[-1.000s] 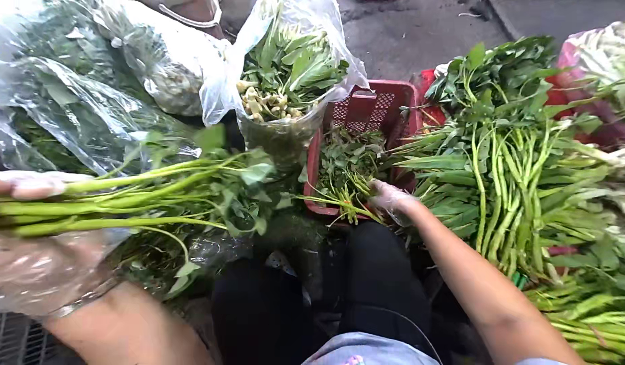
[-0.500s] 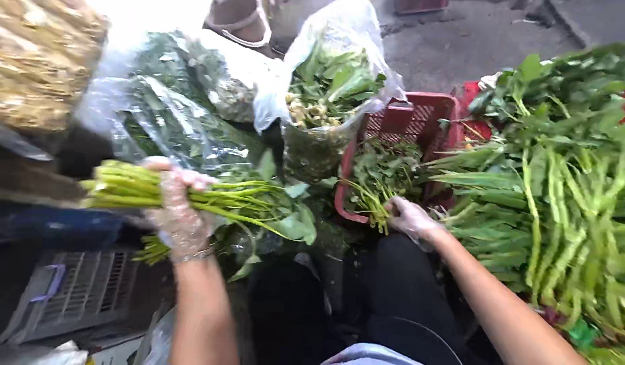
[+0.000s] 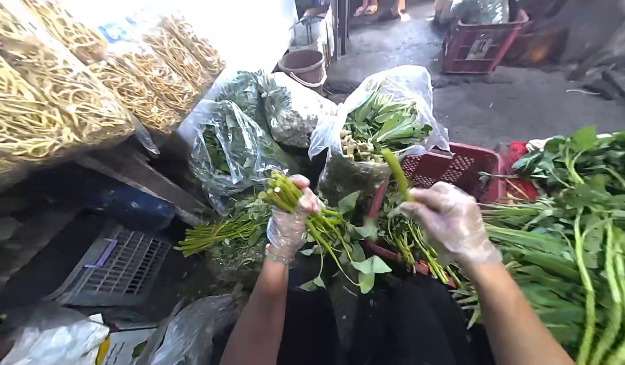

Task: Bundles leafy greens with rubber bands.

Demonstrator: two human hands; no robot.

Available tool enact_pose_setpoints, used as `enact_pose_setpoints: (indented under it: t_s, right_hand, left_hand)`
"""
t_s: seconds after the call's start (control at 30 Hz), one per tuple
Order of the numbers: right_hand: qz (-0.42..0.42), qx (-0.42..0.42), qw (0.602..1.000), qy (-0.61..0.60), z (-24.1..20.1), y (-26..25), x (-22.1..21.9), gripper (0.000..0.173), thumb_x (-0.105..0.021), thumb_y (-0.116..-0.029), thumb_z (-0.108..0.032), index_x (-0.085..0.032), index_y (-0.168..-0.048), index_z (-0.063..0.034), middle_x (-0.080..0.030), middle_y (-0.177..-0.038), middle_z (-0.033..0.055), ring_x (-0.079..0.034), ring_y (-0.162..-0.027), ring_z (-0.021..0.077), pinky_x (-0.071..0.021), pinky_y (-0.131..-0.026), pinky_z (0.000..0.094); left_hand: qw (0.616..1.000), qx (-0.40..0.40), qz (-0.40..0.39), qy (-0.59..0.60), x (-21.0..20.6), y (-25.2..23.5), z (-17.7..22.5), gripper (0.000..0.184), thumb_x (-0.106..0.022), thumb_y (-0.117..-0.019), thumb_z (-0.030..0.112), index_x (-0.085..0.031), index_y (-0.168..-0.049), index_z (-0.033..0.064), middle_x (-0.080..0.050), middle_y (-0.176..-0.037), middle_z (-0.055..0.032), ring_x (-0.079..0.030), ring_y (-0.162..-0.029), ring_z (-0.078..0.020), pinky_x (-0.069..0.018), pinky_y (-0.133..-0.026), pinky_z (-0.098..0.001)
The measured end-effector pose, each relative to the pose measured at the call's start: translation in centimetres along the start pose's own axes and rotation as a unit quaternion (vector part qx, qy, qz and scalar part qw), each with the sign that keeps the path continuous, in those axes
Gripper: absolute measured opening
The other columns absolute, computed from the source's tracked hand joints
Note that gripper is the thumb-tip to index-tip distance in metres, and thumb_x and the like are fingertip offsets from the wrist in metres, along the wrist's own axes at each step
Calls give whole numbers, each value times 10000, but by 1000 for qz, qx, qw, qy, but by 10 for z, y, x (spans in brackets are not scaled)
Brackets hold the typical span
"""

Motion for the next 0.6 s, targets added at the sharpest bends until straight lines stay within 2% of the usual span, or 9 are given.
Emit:
enact_pose_setpoints:
  t_s: [0.07,0.13,0.2,0.27,0.33,0.4,0.5,0.57,0.6]
  right_hand:
    - [-18,47,999,-17,-30,7,-21,273,-676,-947,-326,-800,-1000,-89,-697,-898,96,-677,-819,209,-580,-753,401]
    - [-10,77,995,-56,-58,13,-43,258,-653,-967,-273,-794,-1028,-66,-743,-919,116,-720,-849,220,-599,-803,377]
    - [0,104,991,-81,-77,18,-59,256,-645,-970,-214,-782,-1080,-27,-741,-914,157,-728,-836,261,-601,-797,388]
    - [11,121,990,-75,-83,22,-67,259,-646,-970,-198,-772,-1109,-20,-736,-904,172,-729,-802,275,-606,-758,381]
    - [16,130,991,-41,-88,24,-69,266,-662,-951,-183,-766,-1135,-22,-730,-884,178,-729,-758,292,-609,-696,395]
    - [21,129,991,7,-92,26,-72,255,-667,-932,-181,-773,-1094,-15,-721,-838,170,-723,-709,298,-601,-628,404]
    - [21,138,989,57,-93,29,-75,195,-675,-906,-155,-773,-982,-5,-710,-808,162,-716,-683,298,-592,-588,400]
    - [-39,125,990,55,-89,28,-74,223,-686,-900,-157,-779,-1055,-27,-724,-860,165,-732,-745,313,-609,-645,429]
    - [-105,100,989,37,-85,24,-69,257,-685,-925,-176,-771,-1129,-45,-732,-930,174,-738,-832,334,-614,-726,474]
  left_hand:
    - [999,2,-22,29,-14,4,-4,373,-796,-840,488,-677,-1119,272,-691,-798,99,-676,-728,-56,-599,-737,-268]
    - [998,14,-23,65,-27,9,-7,418,-837,-795,486,-689,-1106,249,-708,-817,93,-681,-737,-45,-593,-717,-247]
    - [997,21,-2,77,-32,16,-9,438,-839,-771,511,-699,-1090,246,-727,-871,107,-694,-785,-12,-598,-735,-220]
    - [994,28,8,103,-31,19,-14,480,-873,-747,482,-692,-1125,248,-723,-878,90,-690,-778,-25,-594,-728,-230]
    - [990,25,-2,140,-35,17,-15,500,-900,-742,390,-671,-1154,226,-708,-846,68,-677,-733,-45,-586,-702,-233]
    - [989,26,-5,148,-37,18,-15,492,-897,-756,345,-663,-1166,206,-702,-842,62,-672,-725,-43,-582,-694,-223]
    - [997,24,41,61,-37,22,-14,422,-861,-800,367,-656,-1119,181,-678,-797,91,-651,-700,-22,-573,-681,-220]
    - [997,23,69,-13,-32,27,-16,291,-786,-861,309,-665,-1071,148,-663,-772,92,-643,-691,-29,-570,-676,-238]
    - [997,24,68,-37,-29,27,-17,206,-737,-885,253,-663,-1041,140,-650,-756,92,-636,-685,-30,-565,-675,-241]
Point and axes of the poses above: each hand's wrist, its own y-axis away from the middle knuckle, its own x-axis out of the back of the hand, z = x × y, the point moved 6 cm from there along -y, towards the middle knuckle
